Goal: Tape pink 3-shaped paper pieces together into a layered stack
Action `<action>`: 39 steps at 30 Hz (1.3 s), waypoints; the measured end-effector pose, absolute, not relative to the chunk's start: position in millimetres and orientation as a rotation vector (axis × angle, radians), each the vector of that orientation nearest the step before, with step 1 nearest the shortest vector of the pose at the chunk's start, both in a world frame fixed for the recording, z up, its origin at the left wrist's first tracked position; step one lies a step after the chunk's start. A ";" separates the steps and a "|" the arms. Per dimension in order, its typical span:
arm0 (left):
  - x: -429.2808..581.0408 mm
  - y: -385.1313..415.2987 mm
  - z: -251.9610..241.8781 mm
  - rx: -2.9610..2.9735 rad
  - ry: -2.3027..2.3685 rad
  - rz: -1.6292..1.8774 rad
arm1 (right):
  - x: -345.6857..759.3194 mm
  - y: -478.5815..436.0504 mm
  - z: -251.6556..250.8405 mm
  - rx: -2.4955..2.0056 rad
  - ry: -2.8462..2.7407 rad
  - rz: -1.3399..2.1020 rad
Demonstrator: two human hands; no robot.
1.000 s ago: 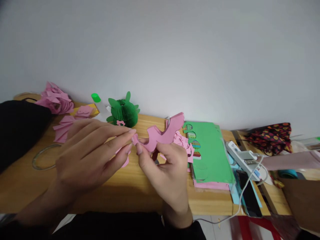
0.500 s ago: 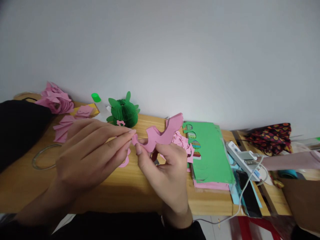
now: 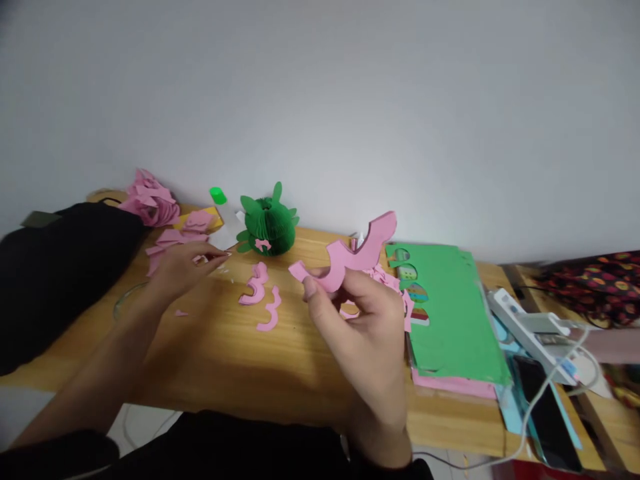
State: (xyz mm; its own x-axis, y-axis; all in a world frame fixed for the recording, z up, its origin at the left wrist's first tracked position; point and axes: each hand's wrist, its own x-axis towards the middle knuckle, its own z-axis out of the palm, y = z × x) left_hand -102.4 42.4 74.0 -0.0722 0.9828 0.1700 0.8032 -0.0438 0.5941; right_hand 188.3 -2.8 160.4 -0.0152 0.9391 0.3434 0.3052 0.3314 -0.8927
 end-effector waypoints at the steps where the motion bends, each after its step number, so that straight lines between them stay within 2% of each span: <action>1: -108.9 45.5 66.5 1.852 1.951 0.800 | 186.6 -1.3 159.7 -1.174 -1.556 0.761; 6: -123.2 53.5 49.9 1.776 1.925 0.835 | 179.3 5.8 160.5 -1.168 -1.611 0.806; 12: -125.3 46.5 60.3 1.741 1.815 1.017 | 174.7 16.1 164.7 -1.145 -1.577 0.925; 15: -105.6 31.0 76.1 1.683 1.625 1.057 | 164.3 22.5 159.2 -1.005 -1.570 1.226; 17: -86.7 16.6 85.1 1.507 1.170 1.088 | 153.4 23.4 151.3 -0.869 -1.603 1.555; 18: -77.7 9.0 87.9 1.492 1.084 1.081 | 147.6 22.1 146.4 -0.816 -1.626 1.712; 21: -58.5 -13.0 86.8 1.412 0.928 1.056 | 132.9 10.7 129.5 -0.727 -1.640 2.061; 24: -52.4 -31.6 74.7 1.178 0.826 1.065 | 125.0 -6.5 111.2 -0.781 -1.548 2.232; 30: -52.1 -57.2 46.3 1.042 0.817 0.993 | 118.8 -30.5 81.8 -0.895 -1.391 2.386; 39: -52.6 -69.4 36.8 0.893 0.759 0.914 | 106.7 -44.8 67.9 -0.793 -1.332 2.343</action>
